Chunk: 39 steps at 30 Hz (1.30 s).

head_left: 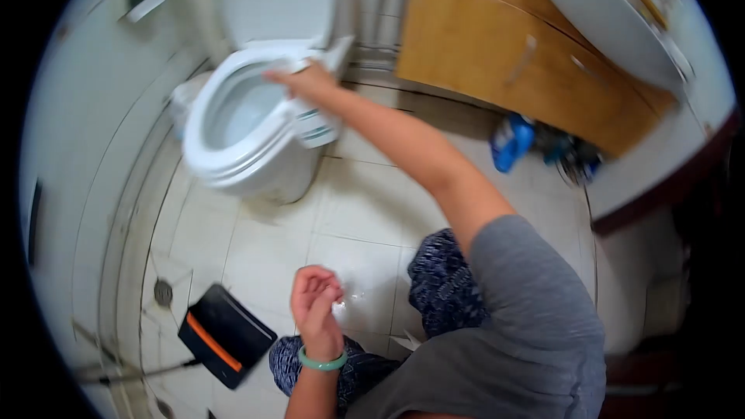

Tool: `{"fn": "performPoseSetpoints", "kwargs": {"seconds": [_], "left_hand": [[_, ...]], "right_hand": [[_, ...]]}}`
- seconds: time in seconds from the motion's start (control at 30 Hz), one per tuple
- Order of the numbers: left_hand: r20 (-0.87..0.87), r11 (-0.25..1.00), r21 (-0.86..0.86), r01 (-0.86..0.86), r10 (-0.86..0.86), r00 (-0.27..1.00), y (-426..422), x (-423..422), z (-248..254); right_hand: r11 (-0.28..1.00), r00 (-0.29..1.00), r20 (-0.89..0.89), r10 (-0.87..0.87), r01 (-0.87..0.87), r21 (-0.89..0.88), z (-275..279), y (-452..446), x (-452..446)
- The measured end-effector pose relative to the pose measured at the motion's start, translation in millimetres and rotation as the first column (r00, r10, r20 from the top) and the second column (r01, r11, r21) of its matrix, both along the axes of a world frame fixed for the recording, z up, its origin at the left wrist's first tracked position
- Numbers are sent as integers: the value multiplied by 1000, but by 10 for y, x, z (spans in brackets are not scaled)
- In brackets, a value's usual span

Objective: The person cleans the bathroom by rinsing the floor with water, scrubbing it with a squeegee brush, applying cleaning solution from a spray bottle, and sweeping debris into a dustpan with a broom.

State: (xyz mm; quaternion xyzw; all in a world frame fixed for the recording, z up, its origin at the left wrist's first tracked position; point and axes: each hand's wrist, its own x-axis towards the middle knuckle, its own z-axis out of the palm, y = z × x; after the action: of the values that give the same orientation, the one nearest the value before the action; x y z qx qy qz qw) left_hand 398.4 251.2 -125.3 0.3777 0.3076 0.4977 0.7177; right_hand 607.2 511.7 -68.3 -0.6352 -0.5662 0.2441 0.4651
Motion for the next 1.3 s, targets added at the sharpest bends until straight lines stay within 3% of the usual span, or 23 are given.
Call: {"fn": "performPoseSetpoints", "kwargs": {"seconds": [0.13, 0.2, 0.27, 0.3, 0.43, 0.5, 0.57, 0.63, 0.7, 0.73, 0.77, 0.83, 0.97, 1.03, 1.07, 1.13, 1.2, 1.3], "left_hand": [[-41, 1000, -18, 11, -12, 999, 1, 64, -35], [-69, 1000, -20, 4, -5, 998, -21, 102, -37], [-99, 999, -37, -2, -1, 995, -56, 136, -70], [-100, 999, -34, -27, 24, 995, -36, 138, -88], [-146, 999, -48, -24, 17, 989, 49, 183, -190], [-181, 998, -63, -14, 2, 983, 106, 255, -240], [-216, 997, -82, -12, -6, 976, 154, 281, -315], [-295, 994, -100, 34, -62, 954, 201, 305, -411], [-326, 993, -113, 26, -62, 943, 222, 319, -490], [-351, 992, -123, 24, -66, 934, 234, 319, -526], [-357, 991, -131, 32, -77, 931, 262, 312, -562], [-363, 990, -138, -6, -46, 931, 330, 271, -631], [-420, 983, -156, -94, 21, 907, 479, 210, -738], [-426, 987, -141, -74, 7, 905, 573, 162, -809], [-428, 991, -127, -52, -7, 904, 606, 130, -830], [-458, 989, -127, -77, 10, 889, 654, 125, -834], [-505, 993, -86, -85, 30, 862, 697, 80, -866], [-582, 981, -113, -155, 61, 811, 691, 75, -917]], "right_hand": [[995, 992, -94, -90, 94, 41, -192, -154, 231], [988, 970, -231, 69, -35, 148, -319, -328, 441], [989, 979, -193, 63, -35, 142, -709, -731, 977], [986, 964, -260, 55, -11, 165, -1099, -750, 1216], [947, 885, -352, -304, 322, -7, -1774, -1660, 1887], [914, 898, -200, -392, 404, 22, -2398, -1964, 2342], [833, 821, -174, -543, 553, 8, -2695, -2273, 2576], [788, 752, -298, -588, 616, -2, -2965, -2547, 2863], [656, 608, -262, -750, 733, -176, -2998, -2847, 3126], [334, 326, -75, -942, 932, -144, -3006, -2949, 3180], [381, 311, -294, -904, 898, -221, -3290, -3131, 3482], [118, 126, 6, -992, 942, -315, -3176, -3400, 3660], [23, 41, 80, -996, 977, -213, -3127, -3684, 4013], [-94, -85, 135, -987, 994, -56, -3278, -3762, 4271], [-81, -71, 149, -986, 995, -62, -3298, -3793, 4345], [-20, -20, -1, -1000, 1000, -23, -3310, -3787, 4534], [203, 198, -86, -976, 978, -44, -3670, -4004, 4951], [432, 421, -99, -902, 886, -165, -3845, -3727, 5059]]}}
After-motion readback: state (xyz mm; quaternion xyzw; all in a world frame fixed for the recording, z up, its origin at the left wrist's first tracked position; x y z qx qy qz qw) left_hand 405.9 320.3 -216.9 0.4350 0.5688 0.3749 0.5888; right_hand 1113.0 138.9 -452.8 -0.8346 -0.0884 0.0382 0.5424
